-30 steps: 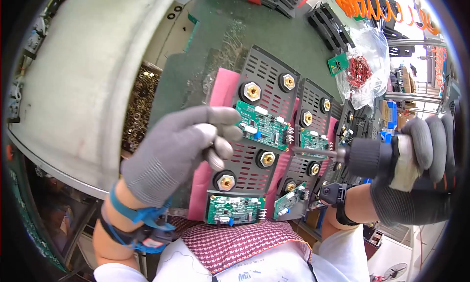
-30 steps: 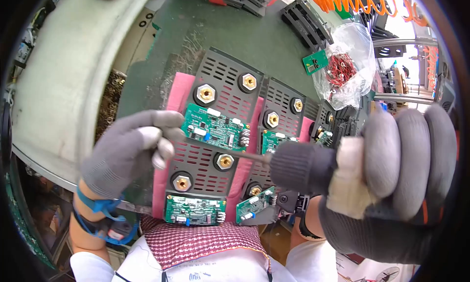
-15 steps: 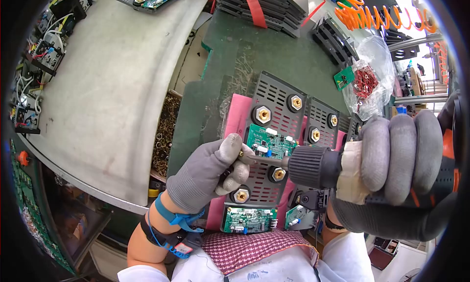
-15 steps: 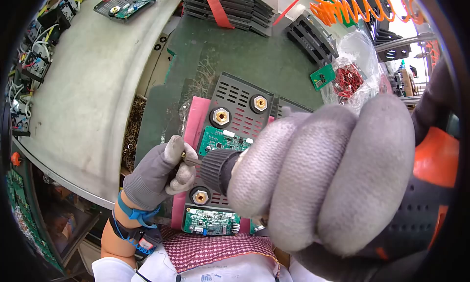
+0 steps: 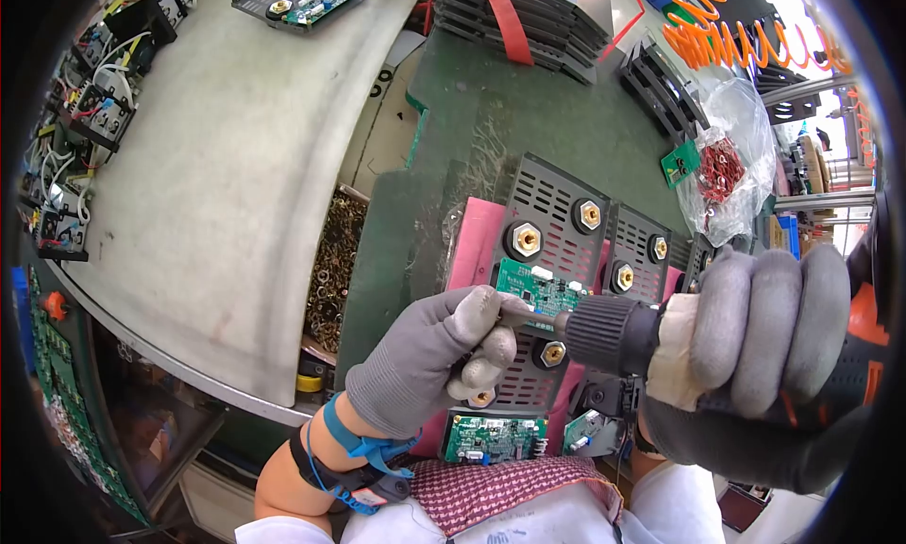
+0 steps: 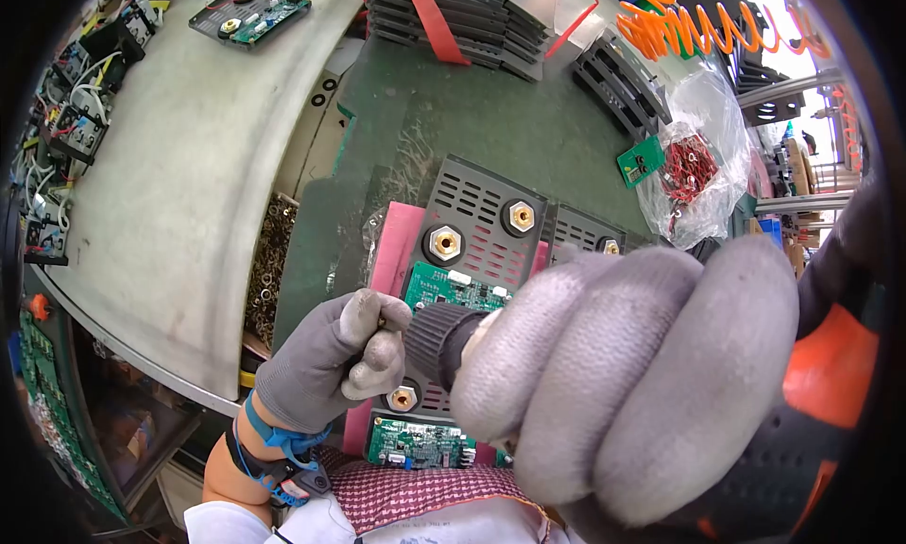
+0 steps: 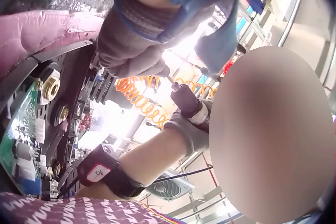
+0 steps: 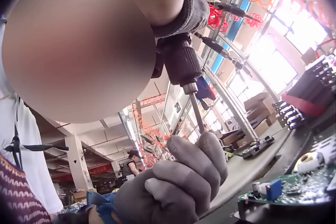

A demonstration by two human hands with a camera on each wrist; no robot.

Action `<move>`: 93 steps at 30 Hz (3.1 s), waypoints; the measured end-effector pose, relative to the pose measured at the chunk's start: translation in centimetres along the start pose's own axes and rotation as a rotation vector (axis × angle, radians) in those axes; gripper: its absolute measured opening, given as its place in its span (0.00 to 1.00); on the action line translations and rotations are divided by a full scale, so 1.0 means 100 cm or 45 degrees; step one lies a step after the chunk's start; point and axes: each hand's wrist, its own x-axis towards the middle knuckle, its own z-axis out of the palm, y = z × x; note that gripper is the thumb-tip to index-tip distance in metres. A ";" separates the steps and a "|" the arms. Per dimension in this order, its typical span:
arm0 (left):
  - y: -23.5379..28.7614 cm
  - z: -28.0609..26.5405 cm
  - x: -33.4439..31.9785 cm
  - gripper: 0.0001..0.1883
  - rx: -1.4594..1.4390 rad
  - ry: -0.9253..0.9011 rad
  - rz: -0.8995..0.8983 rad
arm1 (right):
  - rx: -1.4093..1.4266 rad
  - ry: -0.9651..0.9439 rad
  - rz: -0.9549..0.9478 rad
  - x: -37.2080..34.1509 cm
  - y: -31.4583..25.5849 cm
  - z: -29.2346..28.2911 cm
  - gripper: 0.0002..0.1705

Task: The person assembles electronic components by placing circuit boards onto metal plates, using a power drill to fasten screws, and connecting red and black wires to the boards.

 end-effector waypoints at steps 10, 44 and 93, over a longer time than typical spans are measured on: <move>0.004 -0.003 0.002 0.24 0.300 0.119 0.041 | 0.086 -0.017 0.046 0.002 0.001 -0.001 0.18; 0.005 -0.013 0.020 0.17 1.126 0.347 0.091 | 0.109 0.004 0.153 0.052 0.069 -0.030 0.16; -0.013 -0.028 0.026 0.14 1.289 0.387 0.335 | 0.345 -0.624 0.200 0.072 0.088 -0.035 0.20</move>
